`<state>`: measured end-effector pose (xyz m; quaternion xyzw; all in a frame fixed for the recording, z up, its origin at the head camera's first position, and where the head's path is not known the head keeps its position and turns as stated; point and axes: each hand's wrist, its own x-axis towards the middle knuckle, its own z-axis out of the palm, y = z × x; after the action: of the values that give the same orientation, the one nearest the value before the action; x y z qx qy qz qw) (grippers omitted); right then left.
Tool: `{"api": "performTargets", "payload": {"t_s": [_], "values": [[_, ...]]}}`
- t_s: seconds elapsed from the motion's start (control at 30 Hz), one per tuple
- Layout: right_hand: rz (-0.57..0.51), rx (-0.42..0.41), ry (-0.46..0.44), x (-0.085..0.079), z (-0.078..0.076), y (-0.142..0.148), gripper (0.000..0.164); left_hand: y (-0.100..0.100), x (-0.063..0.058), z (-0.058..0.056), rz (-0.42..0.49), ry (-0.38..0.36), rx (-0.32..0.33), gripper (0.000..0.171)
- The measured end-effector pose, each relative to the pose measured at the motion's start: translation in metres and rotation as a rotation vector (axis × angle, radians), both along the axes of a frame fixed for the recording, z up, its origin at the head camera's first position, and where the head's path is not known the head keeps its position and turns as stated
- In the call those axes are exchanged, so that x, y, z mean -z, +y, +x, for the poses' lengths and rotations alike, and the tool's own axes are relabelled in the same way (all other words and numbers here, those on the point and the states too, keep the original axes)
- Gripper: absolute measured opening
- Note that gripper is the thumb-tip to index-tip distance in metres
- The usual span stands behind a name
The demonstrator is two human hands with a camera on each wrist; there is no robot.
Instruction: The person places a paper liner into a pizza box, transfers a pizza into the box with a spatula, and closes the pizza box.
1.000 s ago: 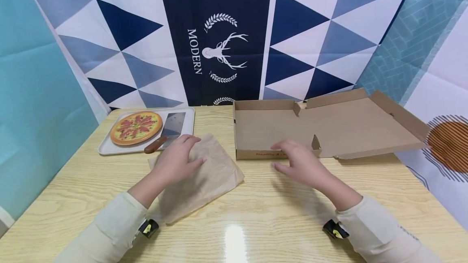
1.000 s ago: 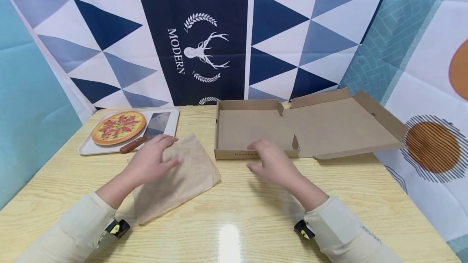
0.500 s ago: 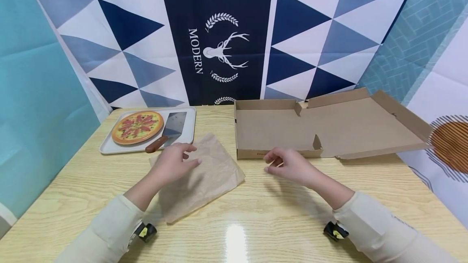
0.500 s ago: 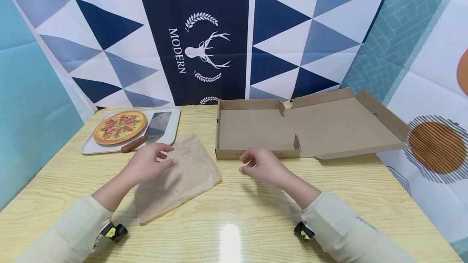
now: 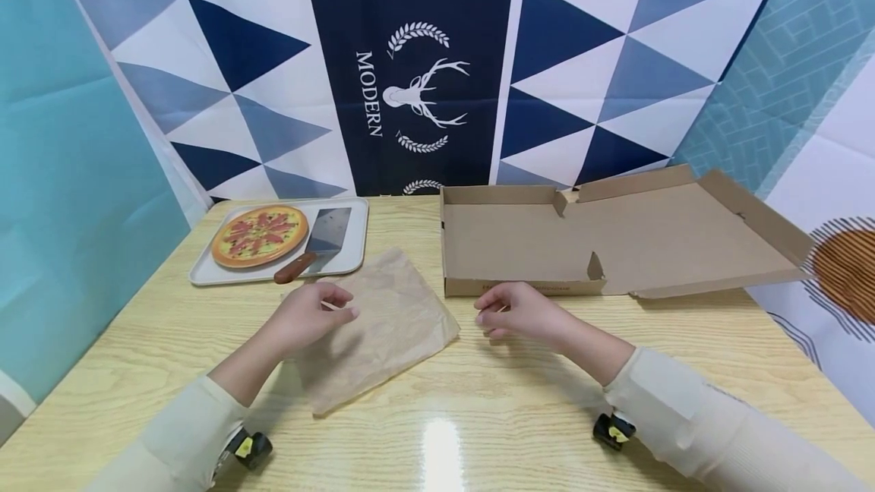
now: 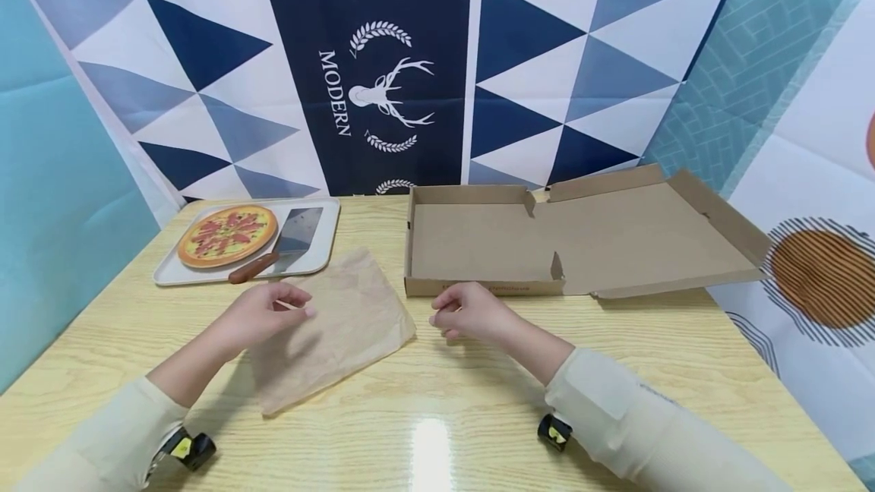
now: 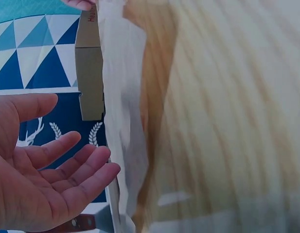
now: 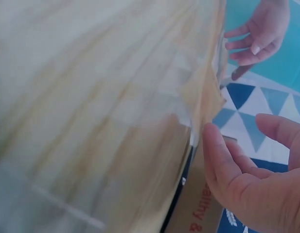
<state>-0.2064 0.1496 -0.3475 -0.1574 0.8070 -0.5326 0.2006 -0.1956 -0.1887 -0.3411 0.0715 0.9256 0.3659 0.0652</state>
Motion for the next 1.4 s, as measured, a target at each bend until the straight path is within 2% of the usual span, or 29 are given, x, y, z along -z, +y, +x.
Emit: {"api": "performTargets", "payload": {"t_s": [0.17,0.3,0.5,0.6,0.83,1.2,1.4], "values": [[-0.061,0.047,-0.074,0.002,-0.001,-0.008,0.036,-0.008,0.001,0.005,0.048,-0.040,-0.022,0.036],[-0.098,0.105,-0.107,0.004,-0.001,-0.016,0.032,-0.014,0.002,0.007,0.136,-0.101,-0.062,0.039],[-0.083,0.135,-0.150,0.008,-0.001,-0.029,0.029,-0.024,0.003,0.010,0.297,-0.204,-0.112,0.041],[-0.075,0.153,-0.171,0.010,-0.001,-0.035,0.027,-0.030,0.003,0.012,0.336,-0.236,-0.140,0.042],[-0.101,0.193,-0.205,0.011,-0.001,-0.046,0.026,-0.043,0.000,0.013,0.401,-0.259,-0.206,0.045],[-0.138,0.214,-0.262,0.013,-0.003,-0.056,0.014,-0.064,0.003,0.009,0.647,-0.289,-0.316,0.052],[-0.159,0.227,-0.305,0.015,-0.003,-0.061,0.014,-0.072,0.002,0.009,0.728,-0.316,-0.345,0.050]]}}
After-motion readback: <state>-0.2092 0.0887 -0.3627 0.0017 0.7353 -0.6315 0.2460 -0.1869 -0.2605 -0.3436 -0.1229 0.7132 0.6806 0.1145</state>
